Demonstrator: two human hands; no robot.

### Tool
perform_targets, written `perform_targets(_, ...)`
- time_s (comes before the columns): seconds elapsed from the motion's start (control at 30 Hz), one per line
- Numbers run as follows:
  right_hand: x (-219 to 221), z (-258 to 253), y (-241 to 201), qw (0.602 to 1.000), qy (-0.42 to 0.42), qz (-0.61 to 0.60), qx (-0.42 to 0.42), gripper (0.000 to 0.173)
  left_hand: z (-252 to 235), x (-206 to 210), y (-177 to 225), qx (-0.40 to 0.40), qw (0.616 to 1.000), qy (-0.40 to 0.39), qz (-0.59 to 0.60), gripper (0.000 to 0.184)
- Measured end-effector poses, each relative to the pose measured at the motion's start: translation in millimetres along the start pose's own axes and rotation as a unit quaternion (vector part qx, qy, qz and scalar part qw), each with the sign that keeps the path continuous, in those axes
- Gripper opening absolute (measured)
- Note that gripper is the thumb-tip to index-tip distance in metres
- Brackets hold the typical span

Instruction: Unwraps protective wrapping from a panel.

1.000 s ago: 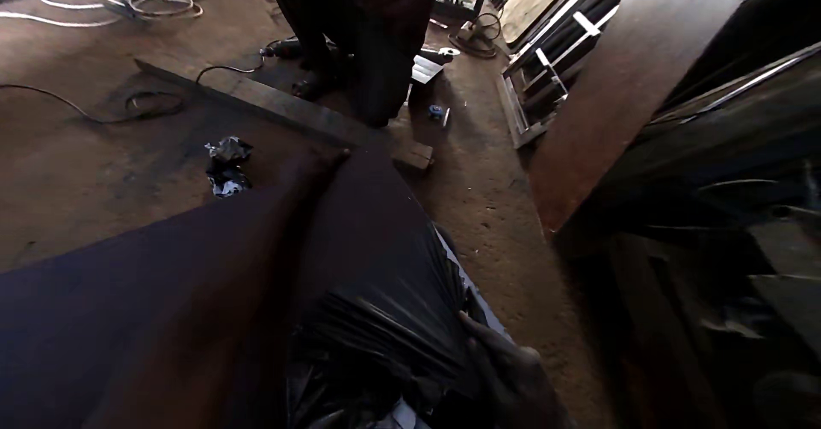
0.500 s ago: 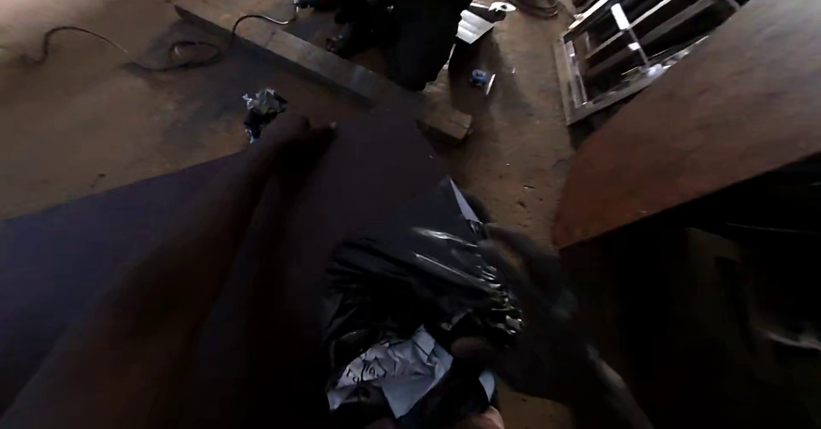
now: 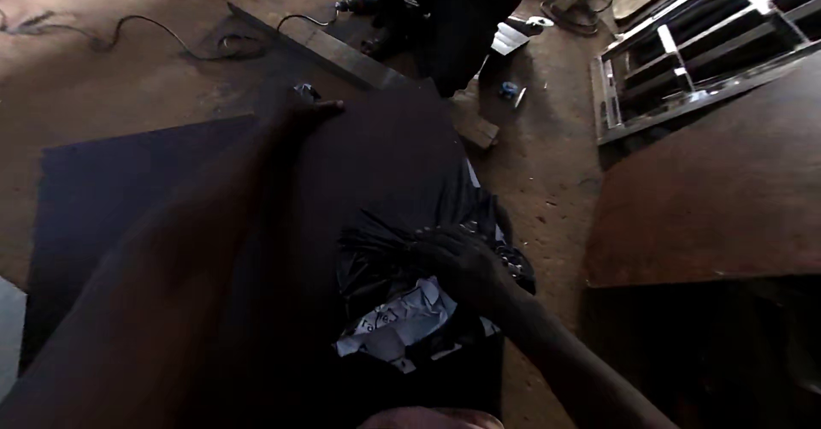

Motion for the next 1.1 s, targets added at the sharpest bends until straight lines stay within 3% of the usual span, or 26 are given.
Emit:
perform_targets(0.2,4.0,37.1,-17.0,0.997,0.062,-0.009,0.038,0.026,-5.6,-5.1,2.9,0.005,0.999,-0.009,-0.047,0.073)
perform_targets(0.37,-14.1,69.0,-23.4,0.997,0.058,-0.013,0.05,0.027,-45.3,30.5,-46.3,0.047,0.996,0.032,-0.069,0.094)
perform_targets(0.5,-32.4,94.3,-20.7,0.997,0.049,-0.049,0.045,0.024,-52.4,38.7,-52.0,0.021,0.997,0.025,-0.073,0.099)
perform_targets(0.77,-89.8,138.2,11.7,0.99,-0.013,-0.137,0.023,0.02,-15.4,14.1,-3.4,-0.007,0.999,-0.005,-0.035,0.078)
perform_targets(0.87,-91.6,144.0,35.4,0.99,-0.013,-0.138,0.017,0.02,2.0,5.5,18.0,-0.043,0.999,-0.006,-0.029,0.078)
perform_targets(0.97,-84.3,138.0,59.1,0.99,-0.029,-0.136,0.03,0.025,16.0,3.5,38.7,-0.024,0.999,-0.01,-0.022,0.063)
perform_targets(1.1,-112.4,105.2,41.6,0.992,-0.05,-0.09,0.074,0.03,-1.6,10.2,11.5,0.005,1.0,0.014,-0.028,0.067)
Point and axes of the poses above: each hand's wrist, its own z-axis away from the middle knuckle, its own x-axis out of the palm, y = z × x, the point moved 1 cm from there along -z, towards the middle knuckle, and after that the axes turned 11 degrees about x, right-handed, at the moved point
